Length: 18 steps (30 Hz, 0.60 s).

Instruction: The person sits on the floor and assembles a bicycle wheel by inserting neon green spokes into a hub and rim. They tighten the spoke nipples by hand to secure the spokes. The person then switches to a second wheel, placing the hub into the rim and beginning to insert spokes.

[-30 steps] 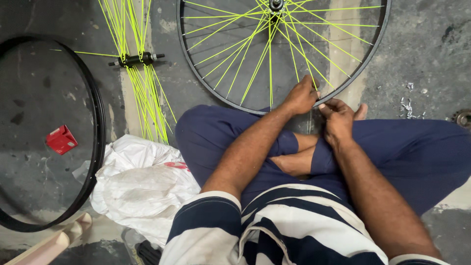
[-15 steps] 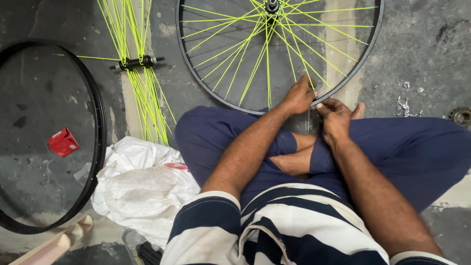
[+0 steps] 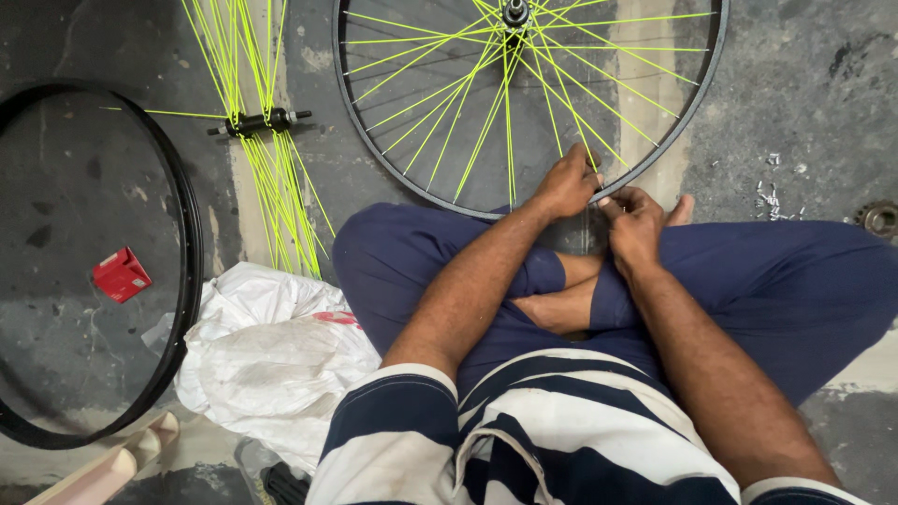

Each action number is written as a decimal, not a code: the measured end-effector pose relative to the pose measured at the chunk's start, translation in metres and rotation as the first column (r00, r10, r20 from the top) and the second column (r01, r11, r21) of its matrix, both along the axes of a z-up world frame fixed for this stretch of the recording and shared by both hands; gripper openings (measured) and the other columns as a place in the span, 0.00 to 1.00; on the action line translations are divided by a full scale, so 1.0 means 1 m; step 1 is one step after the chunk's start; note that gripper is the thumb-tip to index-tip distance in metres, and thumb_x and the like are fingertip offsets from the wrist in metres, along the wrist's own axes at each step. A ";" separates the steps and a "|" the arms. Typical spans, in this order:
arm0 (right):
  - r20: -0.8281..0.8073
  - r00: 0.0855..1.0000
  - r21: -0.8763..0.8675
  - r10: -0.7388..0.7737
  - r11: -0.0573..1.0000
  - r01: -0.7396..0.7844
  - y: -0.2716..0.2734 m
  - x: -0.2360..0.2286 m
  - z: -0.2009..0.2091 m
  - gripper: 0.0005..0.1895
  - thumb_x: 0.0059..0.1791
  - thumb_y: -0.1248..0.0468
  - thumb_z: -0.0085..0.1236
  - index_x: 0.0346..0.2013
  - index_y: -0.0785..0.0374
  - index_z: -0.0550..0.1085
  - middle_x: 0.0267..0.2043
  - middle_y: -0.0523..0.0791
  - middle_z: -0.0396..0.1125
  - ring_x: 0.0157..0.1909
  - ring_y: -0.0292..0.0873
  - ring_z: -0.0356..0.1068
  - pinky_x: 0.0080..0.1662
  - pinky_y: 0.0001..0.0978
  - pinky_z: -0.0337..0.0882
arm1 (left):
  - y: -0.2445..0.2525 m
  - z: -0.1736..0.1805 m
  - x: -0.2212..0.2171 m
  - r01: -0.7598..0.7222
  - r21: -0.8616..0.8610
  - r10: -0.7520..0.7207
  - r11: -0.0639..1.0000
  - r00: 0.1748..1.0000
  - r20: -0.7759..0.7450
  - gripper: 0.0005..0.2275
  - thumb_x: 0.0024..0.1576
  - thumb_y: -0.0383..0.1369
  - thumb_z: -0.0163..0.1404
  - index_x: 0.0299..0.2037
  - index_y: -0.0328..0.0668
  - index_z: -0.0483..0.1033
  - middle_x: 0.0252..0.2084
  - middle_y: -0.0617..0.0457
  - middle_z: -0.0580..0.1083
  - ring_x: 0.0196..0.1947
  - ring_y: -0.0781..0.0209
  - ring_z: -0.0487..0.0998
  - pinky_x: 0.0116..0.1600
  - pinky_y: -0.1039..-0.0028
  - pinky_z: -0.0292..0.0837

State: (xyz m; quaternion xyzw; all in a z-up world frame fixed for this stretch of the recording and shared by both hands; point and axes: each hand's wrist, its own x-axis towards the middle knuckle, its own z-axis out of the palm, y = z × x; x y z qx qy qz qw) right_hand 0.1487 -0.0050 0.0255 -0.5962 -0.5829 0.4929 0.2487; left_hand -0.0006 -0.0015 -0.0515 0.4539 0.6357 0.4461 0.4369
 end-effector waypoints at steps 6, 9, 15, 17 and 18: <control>0.006 1.000 -0.017 -0.010 1.000 0.010 -0.002 -0.005 0.014 0.11 0.49 0.69 0.63 0.43 0.73 0.77 0.38 0.47 0.74 0.39 0.37 0.71 0.44 0.27 0.71 | -0.001 0.008 -0.003 0.006 -0.019 -0.005 1.000 0.999 0.041 0.15 0.55 0.31 0.56 0.49 0.36 0.68 0.39 0.41 0.78 0.42 0.47 0.82 0.48 0.60 0.76; 0.011 1.000 -0.016 -0.002 1.000 0.002 -0.002 -0.005 0.016 0.11 0.49 0.68 0.63 0.43 0.73 0.76 0.36 0.47 0.73 0.38 0.37 0.71 0.43 0.26 0.71 | -0.002 0.012 -0.003 -0.004 -0.026 0.005 1.000 0.999 0.047 0.15 0.55 0.32 0.56 0.48 0.36 0.68 0.38 0.42 0.78 0.40 0.48 0.82 0.46 0.60 0.76; 0.041 0.999 0.051 -0.020 0.999 0.018 0.001 -0.004 0.009 0.11 0.48 0.68 0.66 0.42 0.72 0.78 0.34 0.46 0.72 0.36 0.37 0.69 0.41 0.26 0.69 | -0.001 0.010 -0.004 0.003 -0.034 -0.001 0.999 0.999 0.045 0.15 0.55 0.32 0.56 0.48 0.36 0.69 0.37 0.43 0.78 0.39 0.49 0.82 0.45 0.62 0.76; 0.014 0.999 0.044 -0.047 0.998 0.046 0.001 -0.004 0.005 0.12 0.47 0.68 0.67 0.41 0.72 0.77 0.34 0.45 0.71 0.35 0.37 0.68 0.40 0.27 0.69 | 0.000 0.006 -0.004 -0.001 -0.019 0.003 1.000 0.994 0.105 0.16 0.53 0.31 0.58 0.48 0.36 0.69 0.39 0.43 0.78 0.40 0.49 0.82 0.45 0.62 0.77; 0.000 0.998 0.041 -0.061 0.997 0.061 0.002 -0.003 0.005 0.13 0.46 0.67 0.67 0.41 0.72 0.76 0.34 0.45 0.71 0.35 0.38 0.68 0.40 0.27 0.69 | 0.001 0.005 -0.004 -0.003 -0.011 0.004 1.000 0.991 0.136 0.17 0.52 0.31 0.59 0.48 0.35 0.69 0.40 0.43 0.78 0.41 0.49 0.82 0.45 0.62 0.77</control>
